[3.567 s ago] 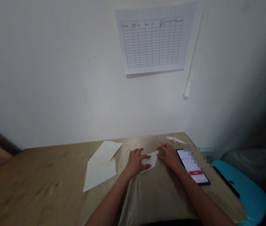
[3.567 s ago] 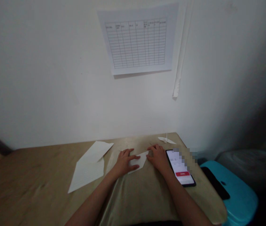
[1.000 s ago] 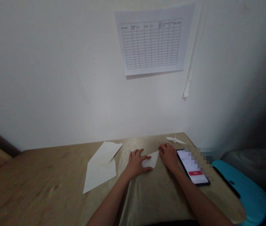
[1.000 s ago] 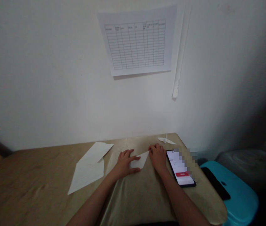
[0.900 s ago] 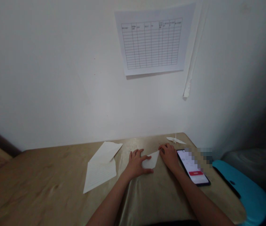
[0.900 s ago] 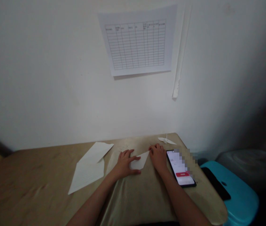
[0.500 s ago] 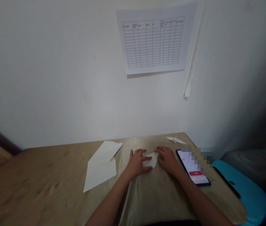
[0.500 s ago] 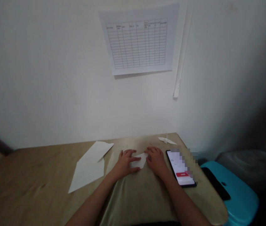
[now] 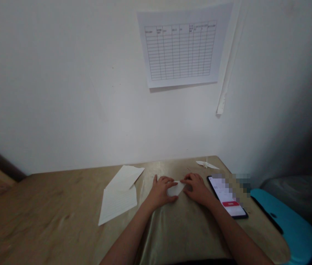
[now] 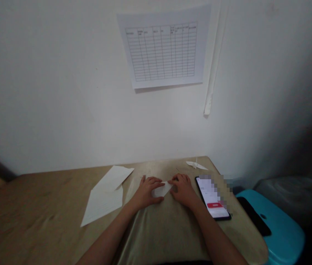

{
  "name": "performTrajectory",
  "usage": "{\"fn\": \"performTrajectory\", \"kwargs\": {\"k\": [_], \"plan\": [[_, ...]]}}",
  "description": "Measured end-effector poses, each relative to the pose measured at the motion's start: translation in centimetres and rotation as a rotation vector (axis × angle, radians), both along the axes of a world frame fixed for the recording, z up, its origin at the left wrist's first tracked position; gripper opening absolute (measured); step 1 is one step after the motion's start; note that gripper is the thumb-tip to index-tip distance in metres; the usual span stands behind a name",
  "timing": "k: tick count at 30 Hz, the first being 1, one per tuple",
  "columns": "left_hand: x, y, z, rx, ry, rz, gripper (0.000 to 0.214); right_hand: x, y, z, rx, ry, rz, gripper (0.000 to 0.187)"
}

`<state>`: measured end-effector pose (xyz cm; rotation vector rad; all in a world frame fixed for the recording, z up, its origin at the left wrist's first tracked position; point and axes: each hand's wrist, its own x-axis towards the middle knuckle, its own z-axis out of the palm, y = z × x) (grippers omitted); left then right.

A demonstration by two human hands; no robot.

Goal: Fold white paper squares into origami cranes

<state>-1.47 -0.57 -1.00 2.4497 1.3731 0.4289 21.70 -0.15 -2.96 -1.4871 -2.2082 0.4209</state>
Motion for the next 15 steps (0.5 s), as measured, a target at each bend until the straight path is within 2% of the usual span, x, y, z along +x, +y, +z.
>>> {"fn": "performTrajectory", "kwargs": {"k": [9, 15], "plan": [[-0.17, -0.06, 0.05, -0.015, -0.037, -0.003, 0.044, -0.09, 0.03, -0.11, 0.032, 0.034, 0.005, 0.045], [-0.11, -0.05, -0.27, 0.003, -0.056, 0.008, 0.036, -0.09, 0.40, -0.58, 0.079, 0.001, 0.025, 0.027]]}}
